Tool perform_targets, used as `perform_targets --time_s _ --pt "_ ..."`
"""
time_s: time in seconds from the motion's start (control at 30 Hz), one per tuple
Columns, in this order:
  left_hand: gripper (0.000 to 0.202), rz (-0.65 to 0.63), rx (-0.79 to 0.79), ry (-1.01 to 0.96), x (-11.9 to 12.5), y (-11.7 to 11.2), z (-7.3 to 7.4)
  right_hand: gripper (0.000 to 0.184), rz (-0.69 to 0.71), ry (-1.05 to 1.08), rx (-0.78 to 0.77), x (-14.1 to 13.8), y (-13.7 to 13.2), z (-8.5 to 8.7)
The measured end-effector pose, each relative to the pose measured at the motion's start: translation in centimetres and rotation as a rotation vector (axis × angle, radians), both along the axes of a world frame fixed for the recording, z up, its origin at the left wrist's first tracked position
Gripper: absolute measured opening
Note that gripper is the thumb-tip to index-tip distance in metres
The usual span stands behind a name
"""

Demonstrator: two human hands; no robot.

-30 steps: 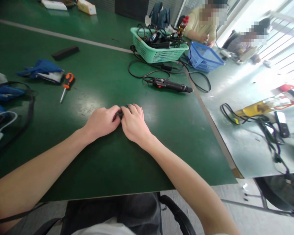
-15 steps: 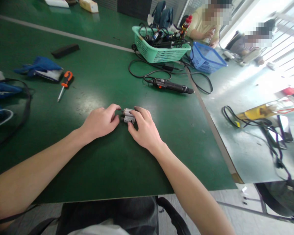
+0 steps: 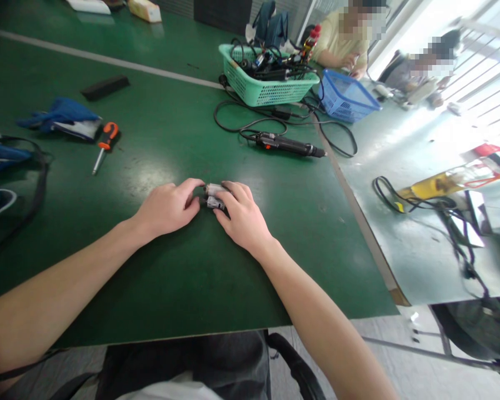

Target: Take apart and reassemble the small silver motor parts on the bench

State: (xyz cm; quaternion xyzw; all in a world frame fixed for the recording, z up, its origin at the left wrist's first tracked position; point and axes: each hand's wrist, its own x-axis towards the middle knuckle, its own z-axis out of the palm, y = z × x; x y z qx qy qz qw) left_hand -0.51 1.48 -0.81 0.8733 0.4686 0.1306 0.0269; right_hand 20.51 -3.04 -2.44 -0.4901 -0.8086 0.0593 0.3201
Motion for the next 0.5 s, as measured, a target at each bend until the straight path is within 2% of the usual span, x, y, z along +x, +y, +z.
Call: perform_targets --time_s 0.17,0.33,0.5 --pt "0.052 -0.15 0.0 0.018 0.0 -0.3 0.3 0.03 0.002 0.003 -0.017 0.1 0.0 0.0" --pt "0.05 -0.148 0.0 0.036 0.1 -0.3 0.5 0.031 0.009 -0.015 -0.002 0.5 0.1 0.3" --pt "0.051 -0.137 0.01 0.055 0.1 -0.4 0.7 0.022 0.021 -0.085 0.014 1.0 -0.6 1.6"
